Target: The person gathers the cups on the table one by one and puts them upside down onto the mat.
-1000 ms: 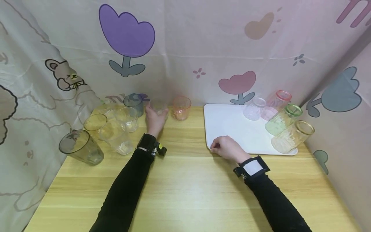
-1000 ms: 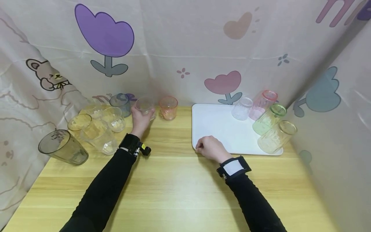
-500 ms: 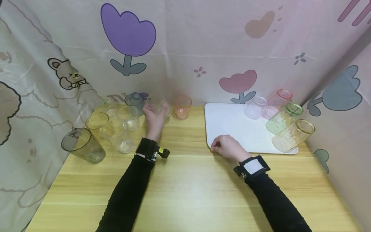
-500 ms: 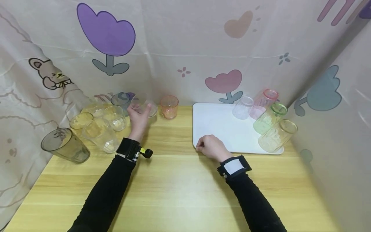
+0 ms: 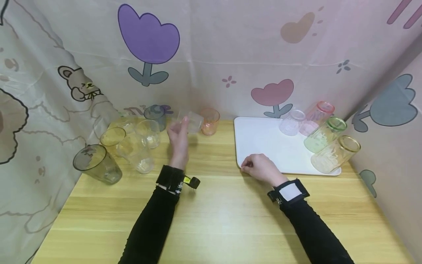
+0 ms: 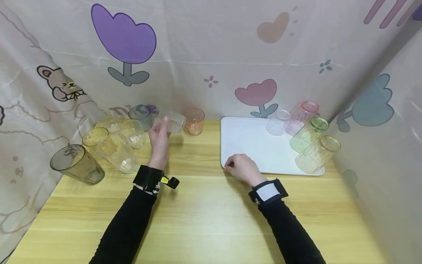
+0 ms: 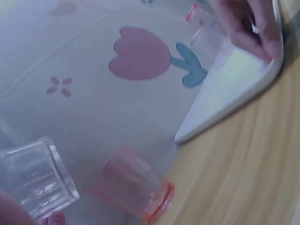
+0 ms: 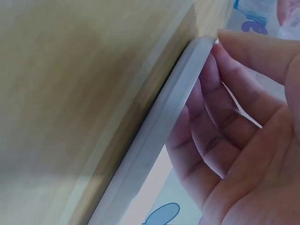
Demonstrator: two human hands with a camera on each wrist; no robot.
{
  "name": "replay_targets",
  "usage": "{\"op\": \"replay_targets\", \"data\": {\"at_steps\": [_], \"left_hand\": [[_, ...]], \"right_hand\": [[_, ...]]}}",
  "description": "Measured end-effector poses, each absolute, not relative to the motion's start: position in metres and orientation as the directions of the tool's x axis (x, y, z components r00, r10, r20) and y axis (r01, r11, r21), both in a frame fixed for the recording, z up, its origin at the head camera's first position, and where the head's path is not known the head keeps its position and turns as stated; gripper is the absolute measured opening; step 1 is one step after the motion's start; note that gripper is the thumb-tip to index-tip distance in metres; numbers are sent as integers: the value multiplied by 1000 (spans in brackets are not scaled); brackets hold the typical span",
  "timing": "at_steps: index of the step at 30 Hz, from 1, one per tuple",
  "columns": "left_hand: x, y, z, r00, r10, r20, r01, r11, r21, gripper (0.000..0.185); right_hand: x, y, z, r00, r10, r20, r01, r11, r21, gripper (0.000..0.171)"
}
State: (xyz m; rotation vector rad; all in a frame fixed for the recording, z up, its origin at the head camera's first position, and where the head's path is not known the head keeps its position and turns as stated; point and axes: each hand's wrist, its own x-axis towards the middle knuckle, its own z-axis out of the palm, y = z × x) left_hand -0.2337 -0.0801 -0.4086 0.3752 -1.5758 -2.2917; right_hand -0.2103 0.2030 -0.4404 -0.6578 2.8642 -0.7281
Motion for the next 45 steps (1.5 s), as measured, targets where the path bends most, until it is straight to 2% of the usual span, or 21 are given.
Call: {"op": "replay_targets", "data": {"at_steps": [4, 8, 13, 18, 25, 30, 36, 45], "left_hand": [[-232, -72, -407, -946, -325, 5, 146, -412, 899, 48], [-230, -63, -407, -980, -199, 22, 121, -502, 857, 59], [-226, -54, -410, -993, -69, -97, -29, -654, 756, 72], [-221, -44, -414, -982, 8, -187, -131, -746, 653, 74], [-216, -26, -419, -966, 97, -241, -231, -744, 627, 79], [-212, -15, -423, -955, 155, -253, -285, -718, 635, 77], [-208, -3, -427, -954, 207, -215, -299, -664, 686, 75], [-203, 9, -428, -951, 234, -201, -304, -597, 743, 70]], "right_hand": [[-207, 201, -437, -919, -385, 87, -369, 757, -539, 10], [-204, 196, -433, -910, -343, 233, -413, 698, -584, 16], [-200, 188, -428, -875, -297, 382, -482, 603, -635, 24], [-195, 178, -424, -828, -265, 494, -555, 512, -656, 45], [-194, 169, -424, -741, -259, 620, -657, 473, -587, 77], [-196, 163, -424, -680, -268, 682, -705, 493, -509, 89], [-196, 159, -423, -657, -283, 698, -723, 499, -478, 98], [-195, 159, -425, -661, -274, 699, -715, 512, -476, 95]]}}
